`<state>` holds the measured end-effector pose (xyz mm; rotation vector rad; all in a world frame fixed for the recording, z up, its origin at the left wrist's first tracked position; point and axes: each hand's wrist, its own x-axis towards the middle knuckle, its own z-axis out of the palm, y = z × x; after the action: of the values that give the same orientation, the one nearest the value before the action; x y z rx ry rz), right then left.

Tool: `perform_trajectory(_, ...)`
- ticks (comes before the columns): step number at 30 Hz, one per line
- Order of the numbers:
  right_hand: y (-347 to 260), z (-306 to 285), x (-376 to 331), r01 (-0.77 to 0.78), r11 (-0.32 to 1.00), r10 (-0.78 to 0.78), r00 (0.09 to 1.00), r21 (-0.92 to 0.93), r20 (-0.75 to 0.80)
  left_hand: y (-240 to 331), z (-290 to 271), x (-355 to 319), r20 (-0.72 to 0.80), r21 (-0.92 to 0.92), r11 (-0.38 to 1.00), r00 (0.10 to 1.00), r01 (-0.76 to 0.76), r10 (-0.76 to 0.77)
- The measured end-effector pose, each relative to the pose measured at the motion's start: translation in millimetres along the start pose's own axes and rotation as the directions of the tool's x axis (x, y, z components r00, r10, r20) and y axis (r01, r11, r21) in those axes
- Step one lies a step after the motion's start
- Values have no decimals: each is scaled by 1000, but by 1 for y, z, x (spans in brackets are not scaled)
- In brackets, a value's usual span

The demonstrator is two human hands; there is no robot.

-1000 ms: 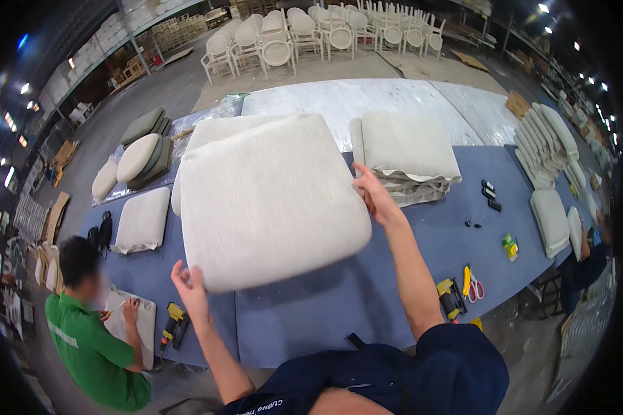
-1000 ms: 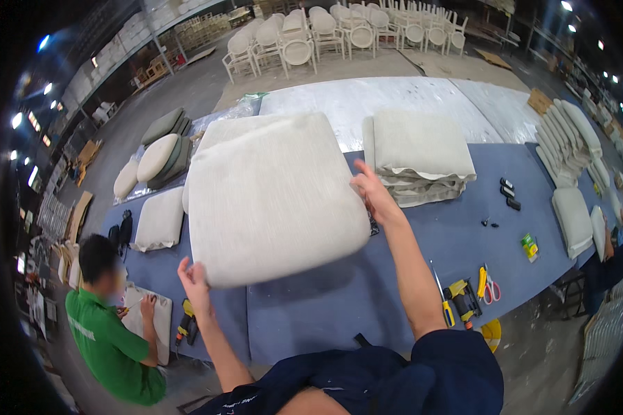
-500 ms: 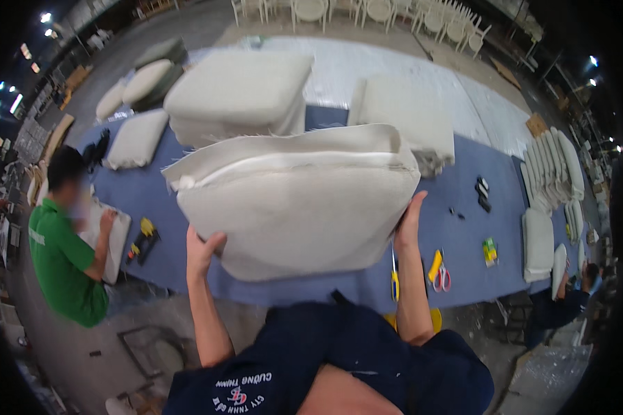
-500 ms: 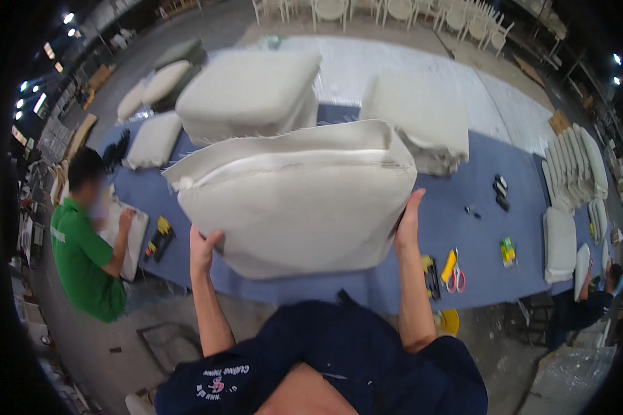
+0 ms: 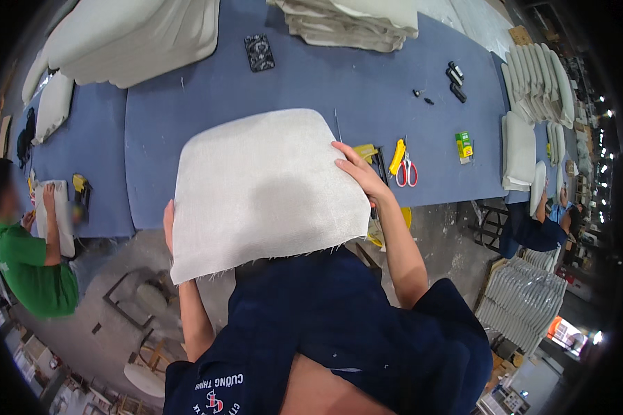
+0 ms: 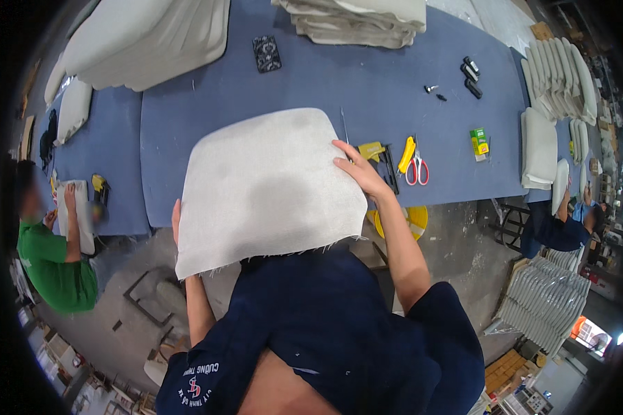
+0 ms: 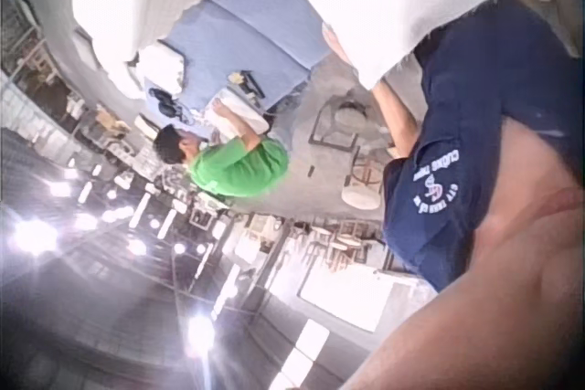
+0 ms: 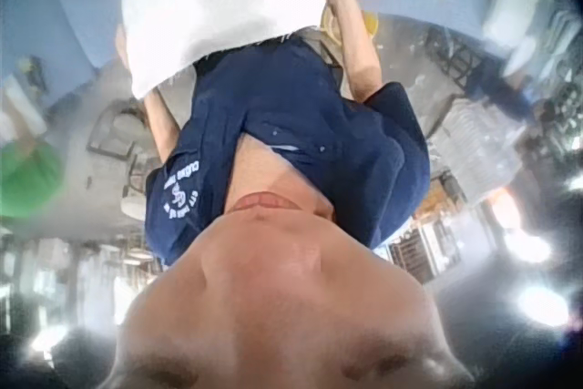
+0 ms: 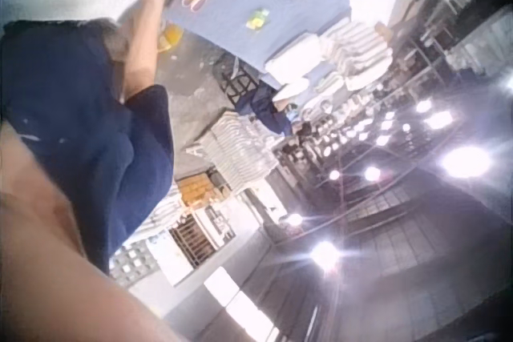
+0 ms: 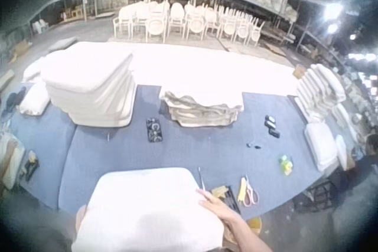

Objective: The person covers a chair cushion with white fabric. They place the cushion on a table, trim excess fabric with scissors, and secure the fabric using a staple gun. The person works on one cushion at a time, folding and stapling the fabric edges.

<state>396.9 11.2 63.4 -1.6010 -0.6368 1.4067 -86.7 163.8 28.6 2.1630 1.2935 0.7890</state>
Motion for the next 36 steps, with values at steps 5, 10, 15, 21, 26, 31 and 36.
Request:
perform_trajectory(5, 78, -9, 21, -63, 724, -207, 931, -687, -302, 5, 12, -9, 148, -245, 902, 933, 356, -329)
perform_trajectory(10, 121, 22, 9, -382, 277, -143, 891, -882, -431, -85, 2, -63, 217, 376, 889, 908, 261, -359)
perform_trajectory(15, 173, -25, 2, -357, 624, -90, 851, -695, -518, -86, 11, -74, 228, 204, 937, 917, 284, -328)
perform_trajectory(21, 121, 106, -96, -114, 737, -233, 882, -666, -409, -70, 53, -52, 211, 170, 973, 959, 157, -192)
perform_trajectory(26, 131, 214, -136, 136, 590, -294, 954, -796, -55, -73, 84, -14, 281, 149, 985, 951, 85, -125)
perform_trajectory(31, 143, 245, -143, 45, 528, -247, 964, -848, -103, -81, 83, -3, 432, 204, 972, 880, 120, -199)
perform_trajectory(36, 139, 264, -152, -30, 436, -263, 952, -900, -159, -66, 76, 5, 481, 263, 941, 817, 212, -318)
